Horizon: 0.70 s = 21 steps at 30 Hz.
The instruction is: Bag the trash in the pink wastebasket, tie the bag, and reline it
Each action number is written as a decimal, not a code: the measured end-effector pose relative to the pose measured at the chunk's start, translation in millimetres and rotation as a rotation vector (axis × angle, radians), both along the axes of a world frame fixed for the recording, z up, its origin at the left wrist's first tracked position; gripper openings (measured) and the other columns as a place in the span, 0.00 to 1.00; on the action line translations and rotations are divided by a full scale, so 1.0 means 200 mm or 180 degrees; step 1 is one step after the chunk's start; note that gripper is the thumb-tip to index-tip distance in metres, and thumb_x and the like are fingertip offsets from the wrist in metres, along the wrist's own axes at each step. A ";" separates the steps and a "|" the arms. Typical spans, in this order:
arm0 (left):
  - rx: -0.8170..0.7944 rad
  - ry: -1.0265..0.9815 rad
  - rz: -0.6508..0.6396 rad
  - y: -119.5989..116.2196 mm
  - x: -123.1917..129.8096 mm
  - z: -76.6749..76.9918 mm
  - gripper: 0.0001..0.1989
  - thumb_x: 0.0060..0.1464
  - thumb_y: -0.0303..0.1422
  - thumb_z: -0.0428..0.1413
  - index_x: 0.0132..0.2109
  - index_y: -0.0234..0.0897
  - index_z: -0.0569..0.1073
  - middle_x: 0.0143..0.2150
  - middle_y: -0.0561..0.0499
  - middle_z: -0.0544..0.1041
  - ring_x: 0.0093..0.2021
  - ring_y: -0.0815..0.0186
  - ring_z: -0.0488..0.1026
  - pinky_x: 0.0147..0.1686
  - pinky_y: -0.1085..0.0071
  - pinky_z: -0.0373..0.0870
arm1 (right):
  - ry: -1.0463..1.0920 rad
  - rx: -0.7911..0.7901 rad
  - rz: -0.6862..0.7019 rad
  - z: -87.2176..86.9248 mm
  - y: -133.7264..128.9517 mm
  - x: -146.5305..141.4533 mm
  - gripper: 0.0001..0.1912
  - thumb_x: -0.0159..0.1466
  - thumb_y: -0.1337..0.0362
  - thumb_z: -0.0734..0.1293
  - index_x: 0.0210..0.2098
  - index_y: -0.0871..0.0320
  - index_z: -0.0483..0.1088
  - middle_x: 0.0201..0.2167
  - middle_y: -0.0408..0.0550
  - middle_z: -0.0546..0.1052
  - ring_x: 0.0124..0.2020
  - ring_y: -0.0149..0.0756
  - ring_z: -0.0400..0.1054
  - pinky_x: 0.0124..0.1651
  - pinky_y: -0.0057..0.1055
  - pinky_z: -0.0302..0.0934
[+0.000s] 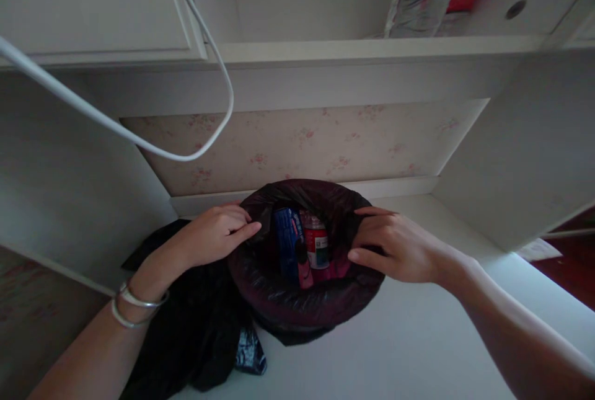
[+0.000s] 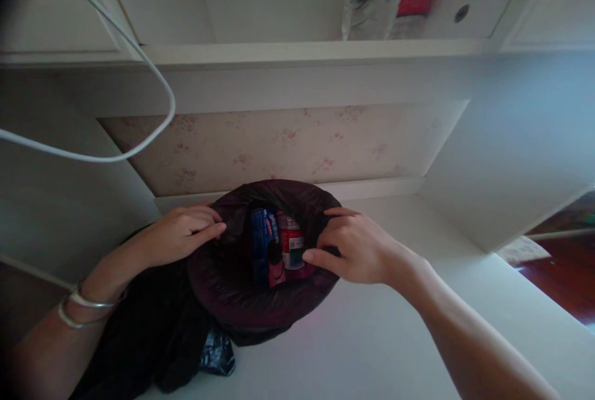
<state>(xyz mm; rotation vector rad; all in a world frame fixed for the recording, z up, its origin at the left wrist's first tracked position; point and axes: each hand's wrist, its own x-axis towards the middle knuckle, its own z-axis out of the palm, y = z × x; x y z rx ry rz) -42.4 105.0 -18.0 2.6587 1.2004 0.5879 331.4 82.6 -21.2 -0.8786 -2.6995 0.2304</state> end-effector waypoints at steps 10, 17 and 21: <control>0.1438 -0.0477 0.0014 -0.64 0.42 0.05 0.13 0.68 0.39 0.54 0.50 0.40 0.80 0.45 0.46 0.86 0.44 0.57 0.82 0.47 0.60 0.79 | 0.0615 0.1154 -0.0247 -0.12 -0.29 -0.20 0.35 0.77 0.46 0.50 0.20 0.55 0.67 0.16 0.46 0.71 0.18 0.33 0.63 0.27 0.37 0.51; 0.1754 -0.0617 0.0126 -0.62 0.55 -0.21 0.19 0.72 0.36 0.46 0.32 0.39 0.73 0.24 0.51 0.76 0.24 0.62 0.71 0.28 0.59 0.64 | 0.0934 0.0941 0.0048 -0.03 -0.39 -0.25 0.18 0.75 0.61 0.60 0.31 0.55 0.74 0.24 0.45 0.78 0.26 0.36 0.72 0.34 0.35 0.65; 0.1859 -0.0819 -0.0217 -0.52 0.38 -0.26 0.17 0.68 0.29 0.47 0.29 0.39 0.68 0.21 0.53 0.71 0.22 0.64 0.64 0.28 0.62 0.59 | 0.0718 0.1079 0.0236 -0.01 -0.27 -0.10 0.15 0.74 0.55 0.63 0.50 0.58 0.76 0.46 0.52 0.83 0.48 0.45 0.78 0.63 0.49 0.65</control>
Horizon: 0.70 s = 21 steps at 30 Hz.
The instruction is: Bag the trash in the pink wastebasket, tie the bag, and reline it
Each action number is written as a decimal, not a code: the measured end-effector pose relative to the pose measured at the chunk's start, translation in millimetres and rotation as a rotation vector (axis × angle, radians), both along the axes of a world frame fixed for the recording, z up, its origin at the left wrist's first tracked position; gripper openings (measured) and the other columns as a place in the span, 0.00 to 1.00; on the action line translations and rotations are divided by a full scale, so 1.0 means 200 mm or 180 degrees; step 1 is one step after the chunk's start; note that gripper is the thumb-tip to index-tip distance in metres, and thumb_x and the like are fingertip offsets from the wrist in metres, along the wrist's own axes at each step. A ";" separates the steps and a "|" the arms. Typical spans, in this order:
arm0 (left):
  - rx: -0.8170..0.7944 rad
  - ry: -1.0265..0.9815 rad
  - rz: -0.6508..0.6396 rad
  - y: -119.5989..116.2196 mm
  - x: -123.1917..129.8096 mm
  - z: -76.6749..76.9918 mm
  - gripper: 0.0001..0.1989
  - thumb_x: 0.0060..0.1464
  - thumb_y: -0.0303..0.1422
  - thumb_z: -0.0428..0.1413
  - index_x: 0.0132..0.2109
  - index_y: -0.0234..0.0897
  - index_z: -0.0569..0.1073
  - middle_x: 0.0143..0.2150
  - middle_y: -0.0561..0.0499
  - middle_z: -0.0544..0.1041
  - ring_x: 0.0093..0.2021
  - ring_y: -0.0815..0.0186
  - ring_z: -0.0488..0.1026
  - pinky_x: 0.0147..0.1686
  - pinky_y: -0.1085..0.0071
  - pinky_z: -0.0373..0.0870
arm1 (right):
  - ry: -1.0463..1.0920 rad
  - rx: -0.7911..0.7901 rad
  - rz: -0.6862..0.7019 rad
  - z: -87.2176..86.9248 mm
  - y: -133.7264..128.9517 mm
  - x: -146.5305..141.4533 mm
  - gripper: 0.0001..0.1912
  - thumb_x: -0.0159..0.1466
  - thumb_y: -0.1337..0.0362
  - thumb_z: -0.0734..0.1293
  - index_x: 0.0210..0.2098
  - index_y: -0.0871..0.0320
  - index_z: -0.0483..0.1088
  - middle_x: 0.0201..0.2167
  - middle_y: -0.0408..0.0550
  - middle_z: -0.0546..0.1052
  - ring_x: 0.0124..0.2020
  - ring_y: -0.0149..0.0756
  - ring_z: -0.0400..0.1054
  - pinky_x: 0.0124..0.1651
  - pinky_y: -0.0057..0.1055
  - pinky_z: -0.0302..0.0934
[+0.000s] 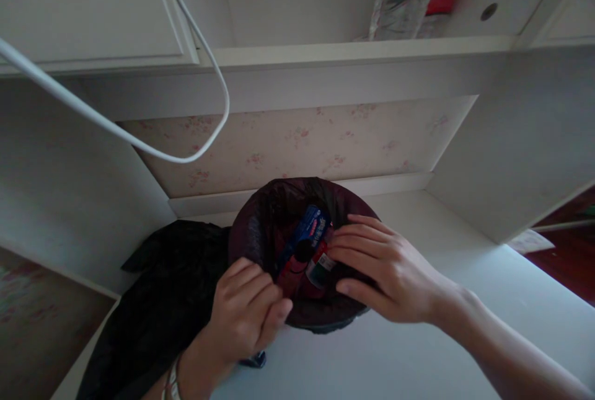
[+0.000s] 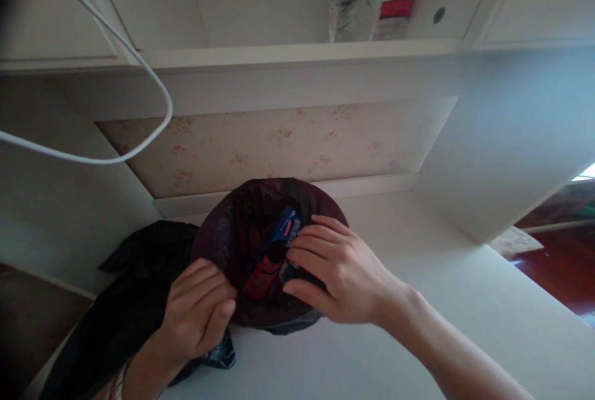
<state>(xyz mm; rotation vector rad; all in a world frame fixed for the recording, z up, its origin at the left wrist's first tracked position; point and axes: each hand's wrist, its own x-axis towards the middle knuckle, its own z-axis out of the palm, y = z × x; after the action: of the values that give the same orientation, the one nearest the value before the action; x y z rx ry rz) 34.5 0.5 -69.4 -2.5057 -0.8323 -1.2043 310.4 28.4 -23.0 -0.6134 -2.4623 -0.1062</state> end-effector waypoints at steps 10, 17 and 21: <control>-0.0450 -0.0734 -0.0228 0.23 -0.37 -0.02 0.15 0.62 0.23 0.50 0.28 0.41 0.72 0.23 0.54 0.76 0.28 0.64 0.74 0.46 0.56 0.74 | 0.0365 0.1015 -0.0101 -0.28 -0.02 -0.05 0.16 0.76 0.58 0.61 0.55 0.56 0.74 0.47 0.52 0.85 0.48 0.41 0.78 0.63 0.45 0.66; -0.0421 -0.0459 0.0071 -0.04 -0.21 0.07 0.09 0.62 0.24 0.54 0.43 0.39 0.78 0.39 0.48 0.83 0.42 0.60 0.79 0.52 0.56 0.73 | 0.0685 0.0918 -0.0114 -0.36 -0.10 -0.10 0.14 0.71 0.71 0.66 0.54 0.55 0.75 0.46 0.47 0.86 0.51 0.36 0.79 0.68 0.40 0.63; -0.0412 -0.0017 0.0308 -0.18 -0.01 0.07 0.13 0.66 0.35 0.54 0.52 0.34 0.77 0.42 0.45 0.85 0.41 0.58 0.79 0.46 0.57 0.72 | 0.0702 0.0796 0.0086 -0.32 -0.14 -0.09 0.13 0.69 0.69 0.69 0.53 0.59 0.74 0.47 0.52 0.85 0.54 0.38 0.78 0.67 0.37 0.65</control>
<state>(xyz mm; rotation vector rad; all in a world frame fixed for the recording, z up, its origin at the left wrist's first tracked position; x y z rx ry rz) 32.8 -35.1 -55.8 -2.5299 -1.0517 -1.1607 292.1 0.5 -87.3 -0.4569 -2.1990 -0.3137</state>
